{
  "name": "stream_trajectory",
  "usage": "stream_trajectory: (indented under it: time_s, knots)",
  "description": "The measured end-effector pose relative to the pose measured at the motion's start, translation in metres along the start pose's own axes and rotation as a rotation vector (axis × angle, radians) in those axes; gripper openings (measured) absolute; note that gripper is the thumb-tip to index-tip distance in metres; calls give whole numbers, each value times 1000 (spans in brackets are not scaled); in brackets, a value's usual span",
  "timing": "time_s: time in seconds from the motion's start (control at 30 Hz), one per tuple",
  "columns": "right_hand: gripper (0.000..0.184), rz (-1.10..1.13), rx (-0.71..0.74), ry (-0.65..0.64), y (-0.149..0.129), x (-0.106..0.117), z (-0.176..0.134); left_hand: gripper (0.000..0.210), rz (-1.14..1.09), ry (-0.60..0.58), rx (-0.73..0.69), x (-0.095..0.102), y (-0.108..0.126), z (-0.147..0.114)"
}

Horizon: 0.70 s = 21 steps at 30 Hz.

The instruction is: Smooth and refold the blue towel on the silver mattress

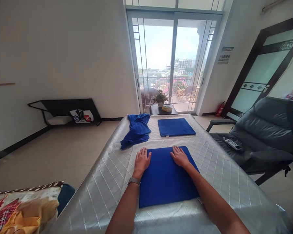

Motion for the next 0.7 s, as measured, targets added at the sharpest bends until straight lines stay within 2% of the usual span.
stream_trajectory:
  time_s: [0.1, 0.23, 0.5, 0.7]
  knots:
    - [70, -24, -76, 12, 28, 3, -3, 63, 0, -5, -1, -1, -1, 1]
    - [70, -17, -146, 28, 45, 4, -3, 63, 20, -19, -8, -2, -1, 1]
    - [66, -18, -152, 61, 46, 5, -4, 64, 29, -25, -12, -4, -1, 1]
    - [64, -19, -123, 113, 34, 19, -10, 64, 30, -28, -11, -2, 0, 1]
Point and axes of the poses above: each hand's wrist, its own z-axis towards the middle knuckle, its own x-axis out of the back of the hand, y = z × x, the point moved 7 cm from there along z, towards the middle knuckle, and after that the axes turned 4 degrees about y, right-handed, at the moved point
